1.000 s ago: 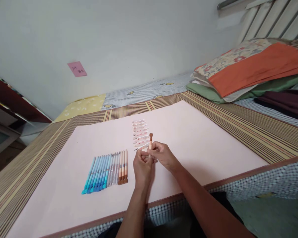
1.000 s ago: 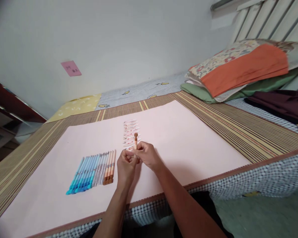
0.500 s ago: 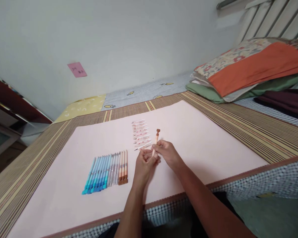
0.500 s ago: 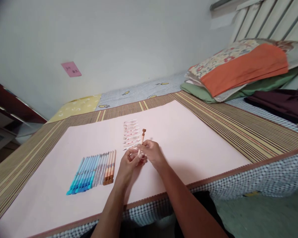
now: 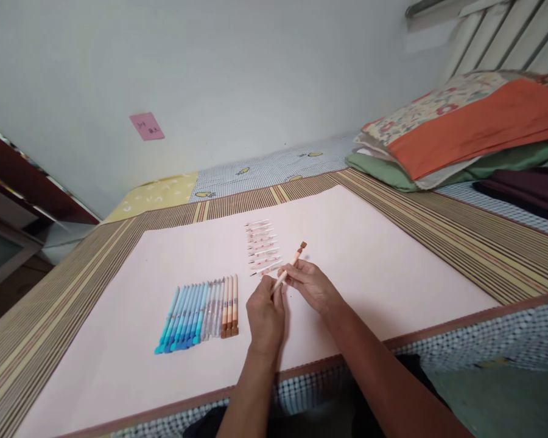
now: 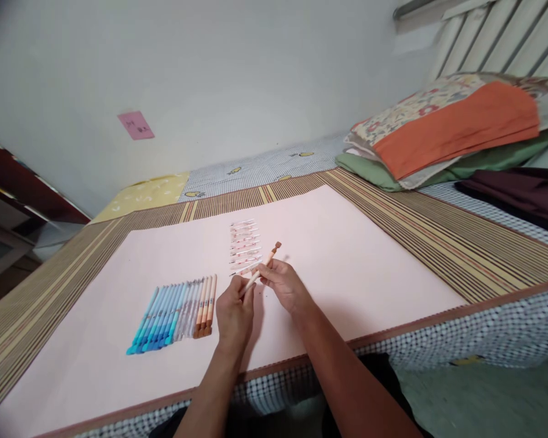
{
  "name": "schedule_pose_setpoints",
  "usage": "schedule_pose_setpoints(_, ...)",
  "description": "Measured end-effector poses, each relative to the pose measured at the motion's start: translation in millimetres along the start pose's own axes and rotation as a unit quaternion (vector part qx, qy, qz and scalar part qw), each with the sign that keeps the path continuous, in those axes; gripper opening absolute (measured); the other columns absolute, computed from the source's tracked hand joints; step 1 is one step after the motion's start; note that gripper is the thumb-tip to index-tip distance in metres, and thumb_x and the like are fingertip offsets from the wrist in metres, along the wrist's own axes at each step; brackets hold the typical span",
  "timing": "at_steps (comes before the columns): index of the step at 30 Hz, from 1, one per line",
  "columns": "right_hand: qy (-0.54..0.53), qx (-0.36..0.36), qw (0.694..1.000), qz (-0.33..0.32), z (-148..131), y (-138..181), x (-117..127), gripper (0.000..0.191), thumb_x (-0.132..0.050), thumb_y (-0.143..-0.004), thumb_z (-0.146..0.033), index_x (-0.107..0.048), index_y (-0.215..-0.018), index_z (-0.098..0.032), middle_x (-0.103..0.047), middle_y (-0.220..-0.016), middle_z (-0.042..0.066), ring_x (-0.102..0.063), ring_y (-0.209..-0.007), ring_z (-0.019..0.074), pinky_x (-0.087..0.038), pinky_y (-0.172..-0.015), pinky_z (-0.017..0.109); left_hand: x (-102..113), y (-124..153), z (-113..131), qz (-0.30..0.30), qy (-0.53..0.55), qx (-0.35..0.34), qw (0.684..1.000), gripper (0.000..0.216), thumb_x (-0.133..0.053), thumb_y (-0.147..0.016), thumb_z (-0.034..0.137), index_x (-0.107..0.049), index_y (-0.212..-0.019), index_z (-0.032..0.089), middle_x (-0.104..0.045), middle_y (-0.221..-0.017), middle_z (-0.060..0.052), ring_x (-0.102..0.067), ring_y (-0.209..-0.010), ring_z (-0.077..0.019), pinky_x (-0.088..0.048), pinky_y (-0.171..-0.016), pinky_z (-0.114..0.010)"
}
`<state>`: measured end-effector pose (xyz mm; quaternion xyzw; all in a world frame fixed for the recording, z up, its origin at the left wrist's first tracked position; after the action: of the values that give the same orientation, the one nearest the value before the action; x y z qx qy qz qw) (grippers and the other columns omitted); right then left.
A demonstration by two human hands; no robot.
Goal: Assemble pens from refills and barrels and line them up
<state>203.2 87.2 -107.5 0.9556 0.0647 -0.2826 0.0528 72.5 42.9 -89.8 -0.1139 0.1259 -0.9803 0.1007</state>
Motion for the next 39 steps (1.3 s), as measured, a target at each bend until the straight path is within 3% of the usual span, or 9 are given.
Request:
schedule_pose_setpoints(2, -0.021, -0.012, 1.0, -0.001, 1.9, 0.6, 0.3, 0.037, -0.088, -0.065, -0.047, -0.07, -0.076, -0.017, -0.067, -0.078, 0.002, -0.058, -0.076, 0.0146, -0.047, -0.075, 0.028, -0.7, 0.1, 1.3, -0.001, -0.024, -0.012, 1.0, 0.014, -0.075, -0.078, 0.029, -0.062, -0.077, 0.023, -0.061, -0.063, 0.002, -0.055, -0.057, -0.0144, -0.038, -0.058, -0.024)
schedule_pose_setpoints(5, -0.05, -0.027, 0.998, -0.018, 1.9, 1.6, 1.3, 0.037, -0.088, -0.064, -0.048, -0.071, -0.074, -0.017, -0.064, -0.072, 0.002, -0.055, -0.068, 0.0143, -0.046, -0.066, 0.028, -5.5, -0.1, 2.7, -0.044, 0.037, 0.056, 0.997, 0.026, -0.077, -0.078, 0.038, -0.06, -0.09, 0.021, -0.066, -0.065, 0.001, -0.059, -0.058, -0.0151, -0.041, -0.057, -0.023)
schedule_pose_setpoints(9, -0.063, -0.028, 0.998, -0.015, -0.4, 1.2, 5.3, 0.032, -0.088, -0.066, -0.043, -0.071, -0.073, -0.017, -0.067, -0.079, 0.003, -0.056, -0.069, 0.0133, -0.048, -0.067, 0.028, -9.2, 1.6, 4.7, -0.12, 0.164, 0.168, 0.964, 0.047, -0.063, -0.084, 0.063, -0.06, -0.085, 0.017, -0.062, -0.054, 0.0, -0.039, -0.038, -0.0079, -0.025, -0.043, -0.021)
schedule_pose_setpoints(13, -0.056, -0.035, 0.998, -0.01, 1.1, -0.1, 7.3, 0.031, -0.088, -0.067, -0.041, -0.073, -0.076, -0.015, -0.068, -0.081, 0.004, -0.057, -0.07, 0.0124, -0.045, -0.063, 0.026, -8.1, 3.8, 5.0, -0.193, 0.215, 0.243, 0.926, 0.058, -0.063, -0.08, 0.07, -0.064, -0.078, 0.012, -0.055, -0.047, 0.0, -0.028, -0.036, -0.005, -0.016, -0.042, -0.022)
schedule_pose_setpoints(18, -0.023, -0.028, 0.998, -0.059, -1.0, 1.7, 3.3, 0.03, -0.082, -0.074, -0.042, -0.075, -0.085, -0.015, -0.069, -0.087, 0.007, -0.054, -0.064, 0.0119, -0.037, -0.054, 0.026, -9.0, 2.2, 5.5, -0.208, 0.26, 0.228, 0.915, 0.053, -0.068, -0.078, 0.066, -0.063, -0.077, 0.013, -0.043, -0.043, 0.006, -0.024, -0.039, -0.0047, -0.016, -0.046, -0.023)
schedule_pose_setpoints(27, 0.072, -0.014, 0.989, -0.131, -19.3, 9.9, 4.7, 0.03, -0.081, -0.077, -0.039, -0.076, -0.092, -0.014, -0.064, -0.072, 0.001, -0.053, -0.063, 0.0119, -0.041, -0.062, 0.027, -12.1, 2.8, 6.7, -0.211, 0.272, 0.21, 0.915, 0.049, -0.07, -0.078, 0.064, -0.058, -0.078, 0.016, -0.046, -0.048, 0.005, -0.029, -0.043, -0.0064, -0.015, -0.047, -0.024)
schedule_pose_setpoints(30, 0.075, -0.009, 0.99, -0.121, -23.2, 11.0, 6.5, 0.032, -0.079, -0.079, -0.04, -0.076, -0.097, -0.015, -0.064, -0.072, 0.001, -0.053, -0.061, 0.0115, -0.042, -0.062, 0.028, -12.8, 4.4, 6.5, -0.237, 0.285, 0.197, 0.908, 0.049, -0.063, -0.084, 0.065, -0.06, -0.08, 0.016, -0.043, -0.047, 0.006, -0.026, -0.042, -0.0065, -0.015, -0.047, -0.024)
schedule_pose_setpoints(34, 0.048, 0.0, 0.993, -0.106, -27.4, 11.5, 8.9, 0.032, -0.075, -0.082, -0.043, -0.077, -0.1, -0.016, -0.07, -0.09, 0.006, -0.059, -0.073, 0.0143, -0.045, -0.067, 0.028, -13.9, 5.3, 2.8, -0.252, 0.307, 0.189, 0.898, 0.046, -0.059, -0.089, 0.061, -0.06, -0.082, 0.016, -0.038, -0.045, 0.008, -0.022, -0.043, -0.0069, -0.015, -0.048, -0.025)
schedule_pose_setpoints(39, 0.073, -0.005, 0.992, -0.106, -24.5, 10.1, 11.2, 0.033, -0.079, -0.078, -0.041, -0.076, -0.1, -0.017, -0.066, -0.075, 0.002, -0.056, -0.065, 0.0133, -0.044, -0.062, 0.028, -14.5, 5.2, 3.1, -0.257, 0.317, 0.201, 0.89, 0.047, -0.063, -0.085, 0.063, -0.06, -0.08, 0.016, -0.033, -0.046, 0.009, -0.02, -0.043, -0.0064, -0.014, -0.047, -0.024)
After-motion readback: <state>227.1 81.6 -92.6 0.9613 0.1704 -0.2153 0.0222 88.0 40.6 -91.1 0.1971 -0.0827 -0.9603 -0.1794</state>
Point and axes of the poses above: each hand's wrist, its own y-axis away from the middle knuckle, its own x-axis out of the back of the hand, z = x × y, the point moved 2 cm from there along -y, towards the middle knuckle
